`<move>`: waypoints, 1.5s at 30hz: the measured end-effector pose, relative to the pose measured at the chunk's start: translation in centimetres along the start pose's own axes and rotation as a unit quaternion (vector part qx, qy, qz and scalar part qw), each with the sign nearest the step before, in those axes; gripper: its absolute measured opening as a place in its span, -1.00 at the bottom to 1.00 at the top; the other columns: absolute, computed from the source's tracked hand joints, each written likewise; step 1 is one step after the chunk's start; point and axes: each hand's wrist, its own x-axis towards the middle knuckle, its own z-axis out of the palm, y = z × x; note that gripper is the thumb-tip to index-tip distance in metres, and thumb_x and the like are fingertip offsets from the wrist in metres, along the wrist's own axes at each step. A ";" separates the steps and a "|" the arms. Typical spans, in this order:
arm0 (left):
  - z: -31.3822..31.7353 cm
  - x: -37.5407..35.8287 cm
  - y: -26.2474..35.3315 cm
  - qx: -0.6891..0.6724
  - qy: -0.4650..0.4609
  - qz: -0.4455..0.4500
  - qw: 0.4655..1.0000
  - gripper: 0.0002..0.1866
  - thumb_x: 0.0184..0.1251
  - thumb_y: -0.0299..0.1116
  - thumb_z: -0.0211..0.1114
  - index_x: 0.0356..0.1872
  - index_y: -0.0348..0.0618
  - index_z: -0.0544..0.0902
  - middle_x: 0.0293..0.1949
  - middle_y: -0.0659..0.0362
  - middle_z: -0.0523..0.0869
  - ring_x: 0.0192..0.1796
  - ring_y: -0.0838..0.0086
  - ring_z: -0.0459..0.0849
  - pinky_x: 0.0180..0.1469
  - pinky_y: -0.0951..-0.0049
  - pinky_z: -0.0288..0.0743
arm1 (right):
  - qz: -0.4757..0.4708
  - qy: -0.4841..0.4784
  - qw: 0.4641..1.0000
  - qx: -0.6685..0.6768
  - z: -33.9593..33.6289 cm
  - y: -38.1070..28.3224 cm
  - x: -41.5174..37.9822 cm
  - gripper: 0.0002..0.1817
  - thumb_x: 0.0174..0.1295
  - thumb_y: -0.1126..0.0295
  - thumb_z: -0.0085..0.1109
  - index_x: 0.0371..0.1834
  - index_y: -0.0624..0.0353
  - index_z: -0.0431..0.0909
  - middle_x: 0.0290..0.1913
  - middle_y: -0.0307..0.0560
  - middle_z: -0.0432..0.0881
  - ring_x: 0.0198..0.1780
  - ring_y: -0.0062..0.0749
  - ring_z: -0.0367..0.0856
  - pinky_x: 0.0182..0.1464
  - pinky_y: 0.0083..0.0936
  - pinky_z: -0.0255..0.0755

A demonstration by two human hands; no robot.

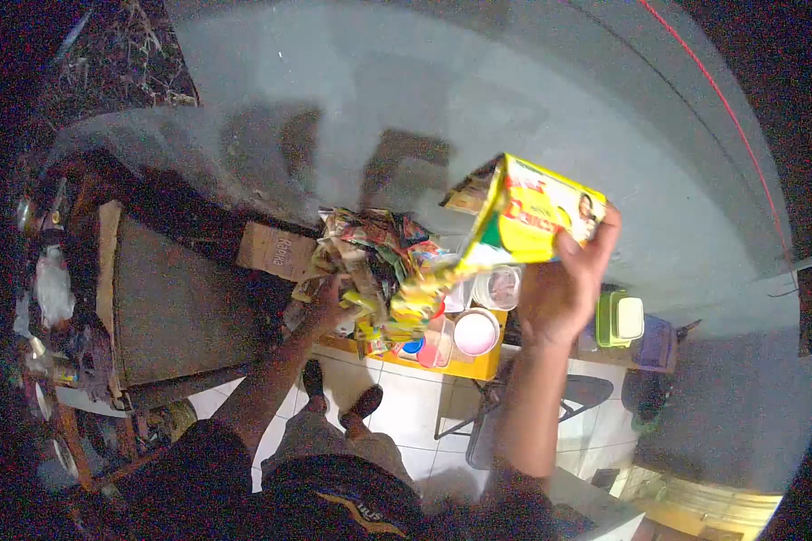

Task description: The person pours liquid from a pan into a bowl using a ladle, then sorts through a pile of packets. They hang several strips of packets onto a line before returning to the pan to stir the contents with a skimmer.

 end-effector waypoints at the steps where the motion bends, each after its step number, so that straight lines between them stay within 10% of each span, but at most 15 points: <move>1: 1.1 -0.5 -0.6 0.059 -0.009 0.022 0.998 -0.55 0.01 -0.11 0.47 -0.15 -0.19 0.61 -0.19 0.05 0.65 -0.08 0.20 0.64 -0.01 0.26 0.49 | 0.000 -0.021 0.999 -0.024 -1.0 -0.6 -0.4 -0.44 0.06 0.48 0.10 0.19 0.14 0.22 0.07 -0.08 0.42 0.14 -0.29 0.43 0.22 -0.33 0.30; 5: 3.7 -0.9 -5.3 0.080 -0.286 -0.173 0.939 -0.21 -0.23 0.04 0.56 0.06 -0.13 0.46 -0.06 -0.04 0.56 0.01 0.06 0.55 0.03 0.18 0.45 | 0.037 -0.033 0.994 -0.096 -4.7 -1.8 -3.5 -0.48 0.11 0.45 0.08 0.18 0.14 0.23 0.06 -0.09 0.42 0.14 -0.30 0.43 0.20 -0.35 0.31; 9: 1.5 -1.7 0.2 0.332 0.029 -0.099 0.938 -0.09 -0.28 0.17 0.55 0.04 -0.28 0.44 -0.10 -0.09 0.60 -0.08 0.00 0.59 -0.02 0.15 0.48 | 0.090 0.022 0.986 -0.141 -7.8 -2.3 -7.4 -0.46 0.11 0.50 0.13 0.20 0.09 0.22 0.10 -0.07 0.40 0.14 -0.30 0.42 0.21 -0.38 0.30; 12: 7.6 -5.9 -14.5 0.058 -0.060 -0.356 0.931 -0.06 -0.28 0.20 0.55 0.05 -0.33 0.42 0.04 -0.13 0.56 0.06 0.02 0.55 0.04 0.09 0.44 | 0.152 0.076 0.977 -0.132 -8.5 -2.1 -10.1 -0.45 0.08 0.52 0.15 0.19 0.13 0.25 0.09 -0.09 0.43 0.07 -0.33 0.44 0.20 -0.38 0.29; 15: 6.3 -5.0 -16.7 -0.120 -0.178 -0.284 0.935 -0.08 -0.19 0.18 0.52 0.07 -0.35 0.39 0.11 -0.16 0.53 0.09 0.03 0.54 0.05 0.07 0.44 | 0.214 0.082 0.966 -0.122 -10.3 -1.2 -13.0 -0.57 0.08 0.51 0.18 0.06 0.21 0.35 -0.04 -0.14 0.51 -0.02 -0.44 0.47 0.11 -0.48 0.32; 17: 9.4 -4.4 -22.0 -0.072 -0.094 -0.251 0.961 -0.14 -0.15 0.12 0.52 0.03 -0.36 0.41 0.03 -0.12 0.57 0.01 0.05 0.58 0.01 0.10 0.46 | 0.232 0.089 0.966 -0.072 -11.4 -0.2 -14.5 -0.64 0.12 0.51 0.18 0.01 0.25 0.39 -0.12 -0.17 0.56 -0.10 -0.52 0.52 0.03 -0.57 0.36; 18: 8.1 -2.7 -18.4 -0.027 -0.010 -0.219 0.975 -0.21 -0.11 0.07 0.52 -0.01 -0.37 0.42 -0.05 -0.09 0.62 -0.07 0.06 0.61 -0.04 0.14 0.49 | 0.250 0.124 0.958 -0.065 -10.6 -0.5 -15.0 -0.64 0.18 0.47 0.18 0.05 0.24 0.41 -0.09 -0.17 0.57 -0.09 -0.55 0.52 0.03 -0.60 0.36; 19: 5.7 -1.4 -14.9 -0.301 -0.114 -0.255 0.912 -0.35 -0.05 -0.01 0.50 -0.11 -0.34 0.48 -0.16 -0.05 0.62 -0.13 0.16 0.60 -0.06 0.19 0.47 | 0.258 0.115 0.955 -0.086 -11.2 -0.2 -15.6 -0.65 0.23 0.40 0.15 0.07 0.22 0.41 -0.07 -0.16 0.57 -0.05 -0.51 0.52 0.06 -0.54 0.37; 22: -0.4 2.8 -3.4 -0.043 -0.101 -0.167 0.980 -0.50 0.03 -0.10 0.47 -0.20 -0.29 0.51 -0.23 0.03 0.60 -0.22 0.27 0.58 -0.10 0.24 0.47 | 0.282 0.128 0.943 -0.122 -12.0 1.0 -17.6 -0.67 0.32 0.29 0.11 0.07 0.20 0.43 -0.08 -0.21 0.59 -0.10 -0.57 0.55 0.02 -0.57 0.40; 26: -6.9 7.5 8.5 -0.177 -0.176 -0.181 0.951 -0.61 0.15 -0.20 0.39 -0.15 -0.29 0.57 -0.26 0.14 0.64 -0.24 0.41 0.60 -0.18 0.34 0.49 | 0.268 0.087 0.952 -0.118 -12.1 1.7 -18.5 -0.74 0.35 0.34 0.09 0.04 0.18 0.43 -0.08 -0.22 0.59 -0.09 -0.62 0.54 -0.01 -0.62 0.39; 37: -16.6 11.2 25.9 -0.171 -0.140 -0.165 0.961 -0.62 0.17 -0.11 0.39 -0.23 -0.26 0.62 -0.32 0.18 0.67 -0.25 0.51 0.62 -0.17 0.44 0.50 | 0.302 0.062 0.945 -0.113 -9.0 2.4 -17.9 -0.78 0.38 0.35 0.06 0.02 0.01 0.32 -0.27 -0.31 0.57 -0.27 -0.65 0.51 -0.26 -0.65 0.39; 45: -21.0 9.0 34.2 -0.107 -0.205 -0.078 0.970 -0.58 0.19 -0.11 0.39 -0.07 -0.19 0.54 -0.13 0.16 0.66 -0.10 0.48 0.61 -0.02 0.44 0.47 | 0.188 -0.048 0.973 -0.128 -5.7 2.3 -16.5 -0.48 0.18 0.49 0.25 0.13 0.15 0.17 -0.05 -0.11 0.50 0.00 -0.46 0.48 0.07 -0.53 0.38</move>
